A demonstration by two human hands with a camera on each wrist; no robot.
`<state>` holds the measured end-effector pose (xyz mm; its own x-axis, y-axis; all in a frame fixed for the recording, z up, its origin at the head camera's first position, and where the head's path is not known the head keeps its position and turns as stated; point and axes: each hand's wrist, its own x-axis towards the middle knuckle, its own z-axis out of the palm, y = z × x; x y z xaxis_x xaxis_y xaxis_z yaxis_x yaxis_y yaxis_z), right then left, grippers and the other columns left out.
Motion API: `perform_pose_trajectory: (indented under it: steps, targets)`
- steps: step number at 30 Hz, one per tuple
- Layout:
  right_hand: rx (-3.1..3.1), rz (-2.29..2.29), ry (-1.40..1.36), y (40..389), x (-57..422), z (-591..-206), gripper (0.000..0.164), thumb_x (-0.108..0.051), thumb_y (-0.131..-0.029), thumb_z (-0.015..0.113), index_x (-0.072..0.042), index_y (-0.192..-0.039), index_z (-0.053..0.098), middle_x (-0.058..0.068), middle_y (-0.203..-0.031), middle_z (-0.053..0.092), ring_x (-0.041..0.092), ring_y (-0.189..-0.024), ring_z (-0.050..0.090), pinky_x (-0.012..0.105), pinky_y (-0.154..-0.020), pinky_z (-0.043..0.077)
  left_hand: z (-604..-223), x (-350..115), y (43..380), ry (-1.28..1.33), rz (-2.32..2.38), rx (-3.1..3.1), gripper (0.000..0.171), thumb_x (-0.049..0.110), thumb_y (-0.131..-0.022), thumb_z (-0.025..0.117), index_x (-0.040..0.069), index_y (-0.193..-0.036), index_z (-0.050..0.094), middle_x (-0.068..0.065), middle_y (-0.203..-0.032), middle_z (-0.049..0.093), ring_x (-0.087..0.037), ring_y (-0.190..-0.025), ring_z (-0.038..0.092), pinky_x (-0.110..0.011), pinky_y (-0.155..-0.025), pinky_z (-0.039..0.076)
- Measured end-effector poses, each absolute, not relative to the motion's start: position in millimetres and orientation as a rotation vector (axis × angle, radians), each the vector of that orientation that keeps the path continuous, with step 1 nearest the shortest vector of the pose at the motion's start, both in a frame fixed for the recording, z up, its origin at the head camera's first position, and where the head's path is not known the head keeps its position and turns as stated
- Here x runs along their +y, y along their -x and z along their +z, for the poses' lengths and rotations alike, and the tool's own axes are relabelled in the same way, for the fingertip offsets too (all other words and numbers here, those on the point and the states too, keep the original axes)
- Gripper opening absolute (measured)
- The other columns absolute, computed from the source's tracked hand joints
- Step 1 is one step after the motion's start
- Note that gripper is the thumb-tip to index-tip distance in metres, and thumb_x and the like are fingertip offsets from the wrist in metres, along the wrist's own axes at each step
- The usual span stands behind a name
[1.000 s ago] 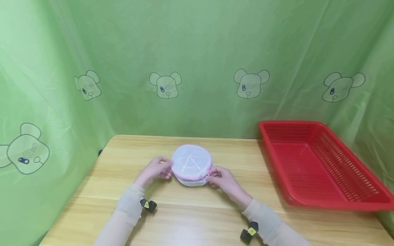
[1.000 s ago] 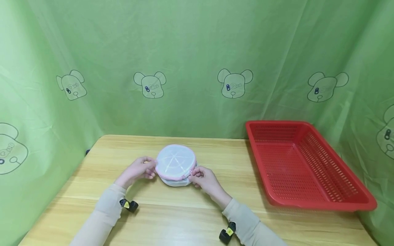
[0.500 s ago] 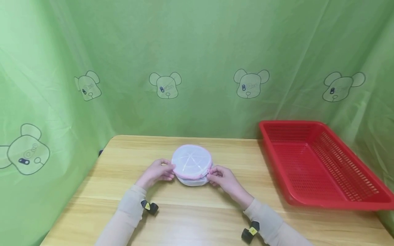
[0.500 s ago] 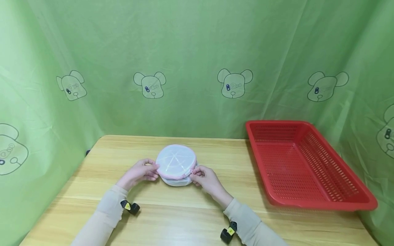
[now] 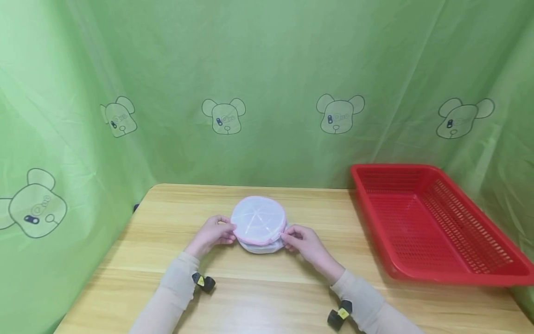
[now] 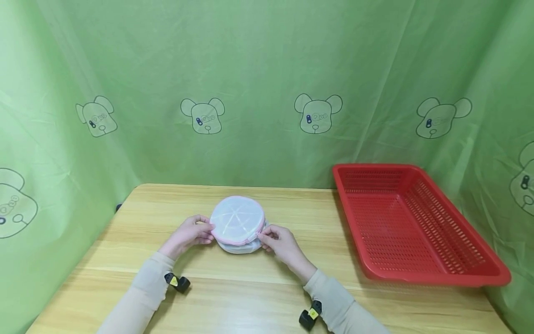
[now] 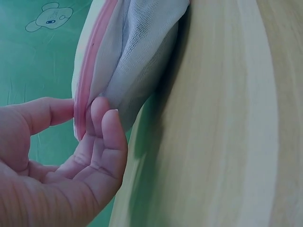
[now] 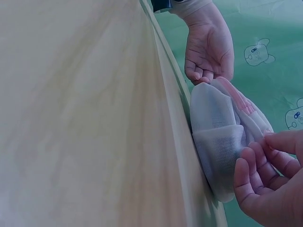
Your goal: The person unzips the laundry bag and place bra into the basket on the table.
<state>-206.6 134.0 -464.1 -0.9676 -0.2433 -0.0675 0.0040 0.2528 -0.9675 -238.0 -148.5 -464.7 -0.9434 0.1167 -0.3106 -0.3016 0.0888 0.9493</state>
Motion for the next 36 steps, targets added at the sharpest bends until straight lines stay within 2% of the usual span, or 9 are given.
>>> perform_pose_trajectory:
  steps: [13, 28, 36]
  targets:
    - [2.409, -1.725, 0.285, 206.5, 133.8, -462.3, 0.011, -0.010, -0.090, 0.066, 0.001, -0.090, 0.065, 0.005, -0.079, 0.064, 0.015, -0.074, 0.058, 0.029, -0.068, 0.057, -464.2, -147.5, 238.3, 0.176, 1.996, 2.070, 0.030, -0.001, -0.089, 0.058, -0.005, -0.116, 0.046, -0.012, -0.079, 0.066, -0.017, -0.066, 0.067, -0.034, -0.071, 0.063]
    - [2.469, -1.681, 0.322, 206.1, 137.1, -459.5, 0.010, -0.011, -0.090, 0.067, -0.001, -0.089, 0.067, 0.005, -0.078, 0.064, 0.013, -0.073, 0.058, 0.026, -0.069, 0.056, -457.9, -148.6, 235.7, 0.125, 1.977, 2.045, 0.027, -0.004, -0.087, 0.056, -0.004, -0.112, 0.047, -0.007, -0.074, 0.064, -0.015, -0.064, 0.065, -0.032, -0.068, 0.062]
    - [2.489, -1.660, 0.332, 208.3, 140.5, -459.3, 0.012, -0.014, -0.089, 0.068, -0.002, -0.091, 0.068, 0.009, -0.082, 0.066, 0.014, -0.076, 0.059, 0.023, -0.070, 0.055, -459.9, -148.4, 235.7, 0.123, 1.975, 2.071, 0.028, -0.002, -0.087, 0.057, -0.001, -0.114, 0.048, -0.007, -0.075, 0.065, -0.015, -0.064, 0.065, -0.031, -0.066, 0.062]
